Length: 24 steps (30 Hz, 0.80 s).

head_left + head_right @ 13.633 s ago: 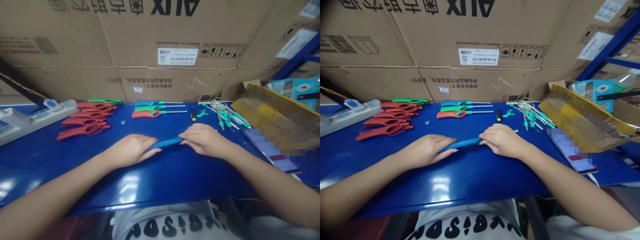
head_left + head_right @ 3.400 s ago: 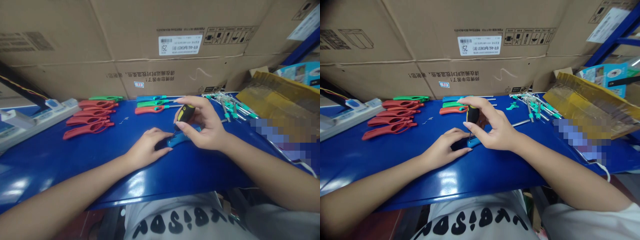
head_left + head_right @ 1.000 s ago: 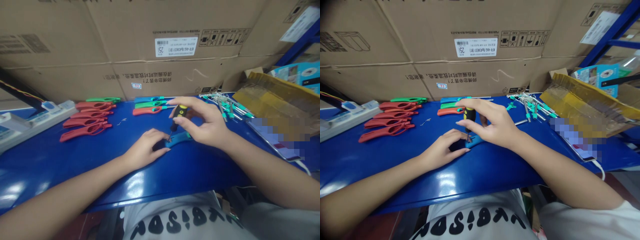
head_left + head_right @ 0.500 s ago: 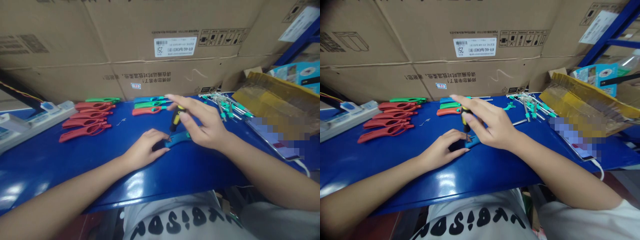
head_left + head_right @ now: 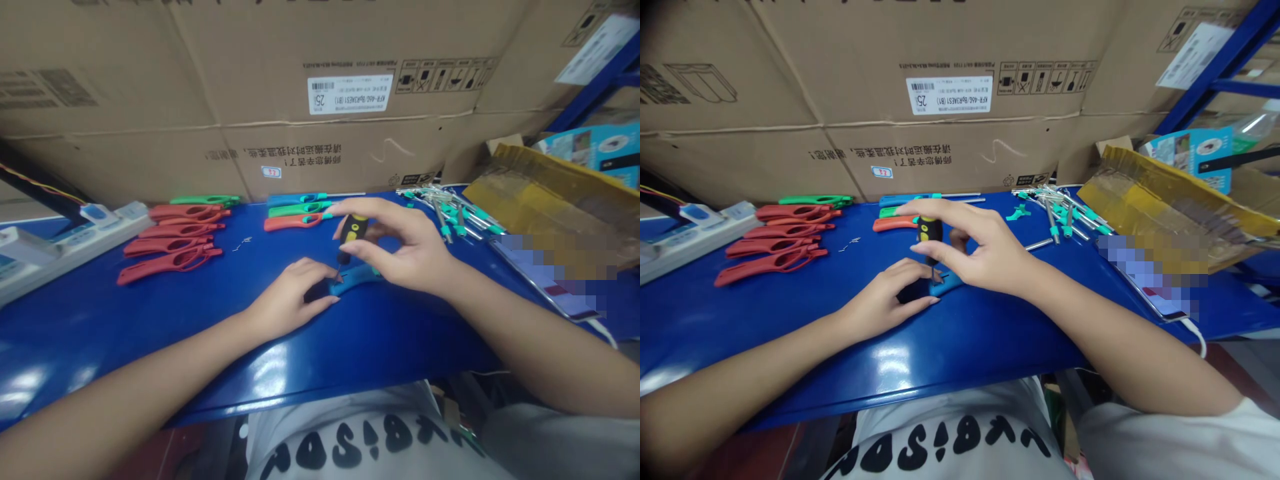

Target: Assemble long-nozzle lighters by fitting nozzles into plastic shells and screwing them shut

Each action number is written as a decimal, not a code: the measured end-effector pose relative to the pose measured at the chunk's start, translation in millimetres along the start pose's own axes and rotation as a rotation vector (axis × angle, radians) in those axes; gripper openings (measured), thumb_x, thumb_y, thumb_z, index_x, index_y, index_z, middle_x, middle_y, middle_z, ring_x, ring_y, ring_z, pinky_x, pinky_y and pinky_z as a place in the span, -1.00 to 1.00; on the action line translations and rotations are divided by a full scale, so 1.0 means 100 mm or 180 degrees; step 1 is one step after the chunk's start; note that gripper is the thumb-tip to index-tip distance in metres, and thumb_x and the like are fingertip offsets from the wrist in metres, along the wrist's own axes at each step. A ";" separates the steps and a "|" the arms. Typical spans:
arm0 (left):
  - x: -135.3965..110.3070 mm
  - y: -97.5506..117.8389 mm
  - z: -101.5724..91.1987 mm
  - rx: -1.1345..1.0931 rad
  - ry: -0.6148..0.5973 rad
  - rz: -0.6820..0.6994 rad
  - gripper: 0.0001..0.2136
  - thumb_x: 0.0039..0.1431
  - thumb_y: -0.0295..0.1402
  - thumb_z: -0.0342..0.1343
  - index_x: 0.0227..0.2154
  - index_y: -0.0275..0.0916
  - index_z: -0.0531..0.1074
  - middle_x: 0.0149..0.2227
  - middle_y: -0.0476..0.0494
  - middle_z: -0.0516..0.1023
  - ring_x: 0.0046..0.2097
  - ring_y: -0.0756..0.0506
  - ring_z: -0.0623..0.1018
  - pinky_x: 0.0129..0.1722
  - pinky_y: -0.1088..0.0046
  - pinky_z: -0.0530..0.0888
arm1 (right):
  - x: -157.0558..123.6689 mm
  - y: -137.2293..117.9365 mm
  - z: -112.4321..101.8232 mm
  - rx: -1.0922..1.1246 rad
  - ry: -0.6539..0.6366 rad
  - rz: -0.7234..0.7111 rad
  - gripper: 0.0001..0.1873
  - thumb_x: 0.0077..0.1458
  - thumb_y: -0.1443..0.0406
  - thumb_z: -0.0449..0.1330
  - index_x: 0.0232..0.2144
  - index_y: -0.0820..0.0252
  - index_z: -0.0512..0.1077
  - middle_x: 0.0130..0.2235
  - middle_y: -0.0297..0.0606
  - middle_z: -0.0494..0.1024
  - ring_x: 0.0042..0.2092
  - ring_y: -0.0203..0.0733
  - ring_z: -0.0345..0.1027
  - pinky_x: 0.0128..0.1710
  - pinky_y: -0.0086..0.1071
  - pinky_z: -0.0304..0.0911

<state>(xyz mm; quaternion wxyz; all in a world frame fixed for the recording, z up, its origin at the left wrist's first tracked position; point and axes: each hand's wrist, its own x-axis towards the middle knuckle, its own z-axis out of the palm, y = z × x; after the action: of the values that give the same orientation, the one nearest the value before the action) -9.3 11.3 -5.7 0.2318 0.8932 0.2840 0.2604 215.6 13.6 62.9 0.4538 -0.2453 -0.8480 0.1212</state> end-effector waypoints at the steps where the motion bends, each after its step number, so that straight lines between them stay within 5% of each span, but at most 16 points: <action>1: 0.00 0.00 0.00 -0.0001 -0.0002 0.0007 -0.76 0.30 -0.31 0.21 -0.01 -0.17 0.43 -0.01 -0.11 0.58 0.05 -0.15 0.51 0.14 0.20 0.39 | 0.00 0.00 0.00 -0.0161 0.0132 -0.0143 -0.66 0.23 0.22 0.28 0.04 0.15 0.46 -0.06 -0.22 0.62 -0.10 -0.20 0.54 -0.08 -0.37 0.48; 4: 0.00 0.00 0.00 0.0006 0.0007 0.0005 -0.76 0.30 -0.30 0.21 -0.02 -0.17 0.43 -0.02 -0.12 0.58 0.05 -0.16 0.51 0.13 0.19 0.40 | 0.01 -0.01 0.01 -0.0282 0.0190 -0.0238 -0.68 0.31 0.24 0.19 0.08 0.15 0.43 -0.05 -0.20 0.61 -0.12 -0.22 0.53 -0.03 -0.31 0.45; 7: 0.00 0.01 -0.01 0.0017 0.0004 -0.0014 -0.77 0.30 -0.29 0.21 -0.03 -0.18 0.43 -0.03 -0.13 0.59 0.04 -0.16 0.51 0.11 0.20 0.41 | 0.02 -0.02 0.02 0.0287 -0.0148 0.0143 -0.61 0.44 0.29 -0.07 0.24 0.13 0.27 -0.02 -0.20 0.57 -0.28 -0.35 0.52 -0.28 -0.43 0.47; 12: 0.00 0.00 -0.01 -0.0009 -0.0014 0.0007 -0.76 0.31 -0.29 0.20 0.00 -0.15 0.43 -0.01 -0.11 0.58 0.06 -0.15 0.51 0.13 0.19 0.40 | 0.02 0.00 0.01 -0.0163 0.0343 -0.0114 -0.71 0.17 0.18 0.34 -0.08 0.16 0.52 -0.16 -0.24 0.64 -0.24 -0.25 0.53 -0.29 -0.44 0.45; 14: 0.00 0.00 -0.01 -0.0005 -0.0009 0.0001 -0.76 0.31 -0.29 0.20 0.00 -0.15 0.43 -0.01 -0.12 0.58 0.05 -0.15 0.50 0.13 0.19 0.40 | 0.01 0.00 -0.01 -0.0316 0.0448 -0.0158 -0.72 0.25 0.16 0.26 -0.06 0.15 0.53 -0.19 -0.24 0.65 -0.30 -0.27 0.51 -0.23 -0.38 0.47; 18: 0.00 0.01 -0.01 -0.0011 -0.0009 -0.0019 -0.78 0.30 -0.29 0.20 -0.03 -0.18 0.44 -0.03 -0.12 0.58 0.03 -0.15 0.51 0.11 0.22 0.41 | 0.01 0.00 -0.02 0.0285 0.0013 0.0296 -0.59 0.44 0.24 -0.06 0.23 0.11 0.34 -0.08 -0.25 0.63 -0.50 -0.43 0.40 -0.41 -0.46 0.43; 24: 0.01 0.01 -0.01 -0.0014 -0.0025 -0.0019 -0.78 0.30 -0.29 0.20 -0.02 -0.15 0.44 -0.02 -0.11 0.57 0.05 -0.15 0.50 0.13 0.20 0.40 | 0.03 0.02 -0.02 -0.0536 0.0411 -0.0381 -0.71 0.26 0.16 0.25 -0.03 0.12 0.55 -0.19 -0.25 0.66 -0.22 -0.23 0.53 -0.12 -0.35 0.46</action>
<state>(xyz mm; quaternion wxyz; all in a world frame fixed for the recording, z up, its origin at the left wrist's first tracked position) -8.9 11.0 -4.5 0.2358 0.8928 0.2851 0.2569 216.2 16.6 64.9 0.4917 -0.2388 -0.8374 0.0061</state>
